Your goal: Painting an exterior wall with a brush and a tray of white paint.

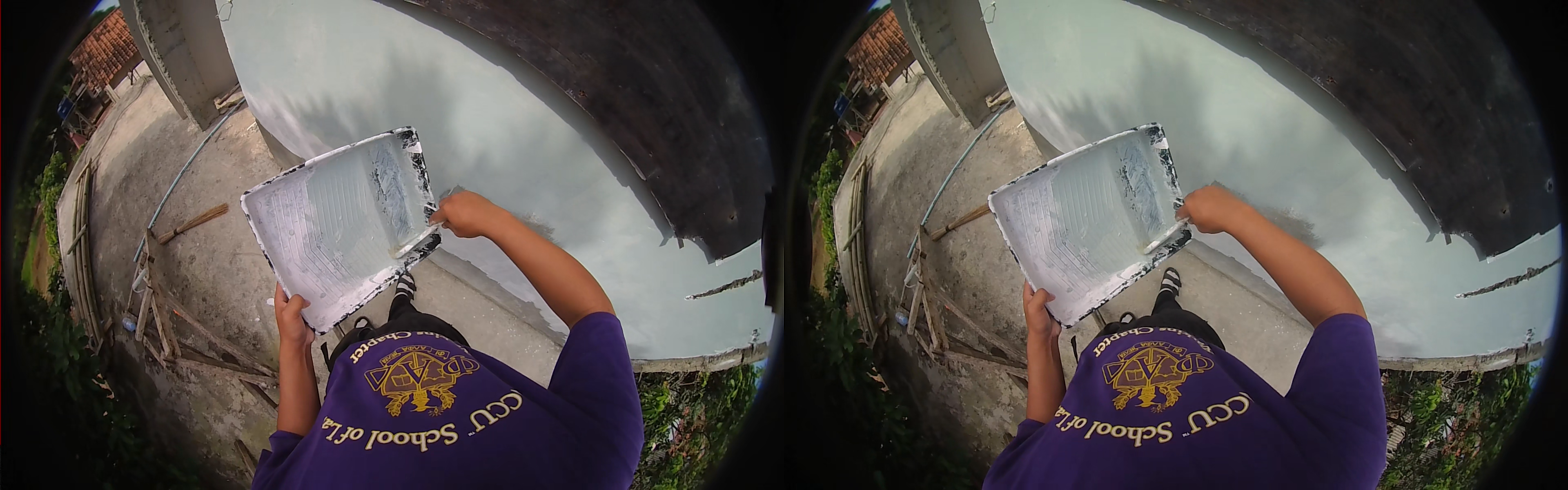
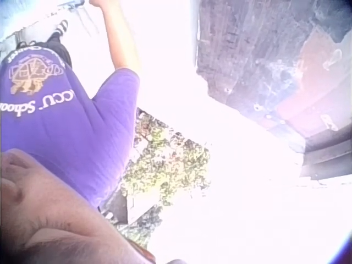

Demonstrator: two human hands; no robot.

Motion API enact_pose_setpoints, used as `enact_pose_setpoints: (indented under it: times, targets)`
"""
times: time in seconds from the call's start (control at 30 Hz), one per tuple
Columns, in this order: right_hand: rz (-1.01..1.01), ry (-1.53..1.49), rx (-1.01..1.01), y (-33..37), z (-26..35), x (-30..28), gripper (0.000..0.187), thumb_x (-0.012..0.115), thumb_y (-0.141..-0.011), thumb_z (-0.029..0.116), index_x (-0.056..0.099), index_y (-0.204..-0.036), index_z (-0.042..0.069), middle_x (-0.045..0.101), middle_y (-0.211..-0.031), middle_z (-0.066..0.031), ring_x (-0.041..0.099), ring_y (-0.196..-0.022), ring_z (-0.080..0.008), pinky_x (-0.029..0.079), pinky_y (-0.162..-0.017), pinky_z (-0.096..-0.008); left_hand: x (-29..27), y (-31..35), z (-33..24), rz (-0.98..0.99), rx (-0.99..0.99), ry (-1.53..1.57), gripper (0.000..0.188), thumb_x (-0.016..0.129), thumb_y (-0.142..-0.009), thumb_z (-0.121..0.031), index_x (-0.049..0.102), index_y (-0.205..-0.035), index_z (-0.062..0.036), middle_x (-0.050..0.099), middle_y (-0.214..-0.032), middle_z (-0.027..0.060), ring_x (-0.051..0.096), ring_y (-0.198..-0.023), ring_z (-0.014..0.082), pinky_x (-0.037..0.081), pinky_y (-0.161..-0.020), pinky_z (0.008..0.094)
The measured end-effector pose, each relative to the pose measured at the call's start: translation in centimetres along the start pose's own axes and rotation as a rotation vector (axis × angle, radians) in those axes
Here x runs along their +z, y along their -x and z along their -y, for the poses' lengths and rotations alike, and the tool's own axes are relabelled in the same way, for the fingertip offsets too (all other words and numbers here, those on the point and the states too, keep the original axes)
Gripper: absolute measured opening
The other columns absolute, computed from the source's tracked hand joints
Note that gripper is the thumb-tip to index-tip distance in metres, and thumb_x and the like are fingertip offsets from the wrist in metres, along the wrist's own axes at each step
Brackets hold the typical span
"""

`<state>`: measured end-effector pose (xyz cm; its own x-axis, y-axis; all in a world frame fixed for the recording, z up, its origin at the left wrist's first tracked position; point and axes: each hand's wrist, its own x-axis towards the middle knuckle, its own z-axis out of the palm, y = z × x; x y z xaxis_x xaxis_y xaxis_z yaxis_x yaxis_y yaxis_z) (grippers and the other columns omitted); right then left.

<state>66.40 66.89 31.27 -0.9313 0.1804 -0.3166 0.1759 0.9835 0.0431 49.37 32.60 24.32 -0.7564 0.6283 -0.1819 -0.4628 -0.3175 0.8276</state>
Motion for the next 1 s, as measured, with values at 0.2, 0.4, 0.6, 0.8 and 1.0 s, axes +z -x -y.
enact_pose_setpoints:
  times: [0.2, 0.4, 0.6, 0.8, 1.0]
  targets:
    - [-0.112, -0.143, 0.05, 0.4, -0.8, 0.3, 0.03, 0.062, -0.078, 0.008, 0.07, -0.104, 0.021, 0.065, -0.092, -0.0112, 0.063, -0.089, -0.0305, 0.051, -0.075, -0.043, 0.6, -0.3, 0.6, -0.033, 0.022, -0.008, 0.07, 0.042, -0.06, -0.002, 0.041, -0.129, 0.0047, 0.055, -0.117, 0.0169, 0.057, -0.107, 0.0296, 0.045, -0.095, 0.0372]
    - [-0.109, -0.159, -0.041, -0.4, -1.9, 1.6, 0.029, 0.06, -0.081, 0.009, 0.07, -0.106, 0.022, 0.064, -0.091, -0.0095, 0.063, -0.087, -0.0299, 0.051, -0.074, -0.0431, 1.4, -0.7, 0.0, -0.01, 0.038, -0.004, 0.068, 0.041, -0.06, -0.001, 0.043, -0.128, 0.0033, 0.056, -0.115, 0.0155, 0.057, -0.105, 0.0277, 0.045, -0.093, 0.0353]
    - [-0.137, -0.112, 0.102, -0.4, -1.8, 1.4, 0.027, 0.06, -0.082, 0.012, 0.07, -0.106, 0.02, 0.065, -0.092, -0.0121, 0.063, -0.089, -0.0317, 0.05, -0.076, -0.0439, 1.1, -1.4, 1.5, -0.05, 0.047, 0.021, 0.066, 0.041, -0.06, 0.0, 0.044, -0.127, 0.0028, 0.056, -0.114, 0.0146, 0.057, -0.103, 0.0271, 0.045, -0.092, 0.0353]
    - [-0.142, -0.324, 0.111, -0.1, -3.5, 0.2, 0.029, 0.06, -0.08, 0.01, 0.07, -0.105, 0.021, 0.067, -0.092, -0.0111, 0.063, -0.09, -0.0318, 0.05, -0.075, -0.0441, 0.7, -1.9, 1.9, -0.051, 0.071, 0.012, 0.066, 0.041, -0.061, -0.001, 0.044, -0.127, 0.0028, 0.056, -0.114, 0.0139, 0.056, -0.104, 0.0273, 0.045, -0.092, 0.0345]
    - [-0.169, -0.123, 0.12, -0.4, -2.7, -0.2, 0.03, 0.061, -0.08, 0.01, 0.07, -0.106, 0.021, 0.066, -0.091, -0.0096, 0.062, -0.089, -0.0304, 0.049, -0.076, -0.0428, 1.6, -1.9, 1.7, -0.035, 0.064, 0.06, 0.064, 0.04, -0.062, -0.001, 0.045, -0.126, 0.0028, 0.057, -0.114, 0.0136, 0.056, -0.103, 0.0268, 0.045, -0.091, 0.0332]
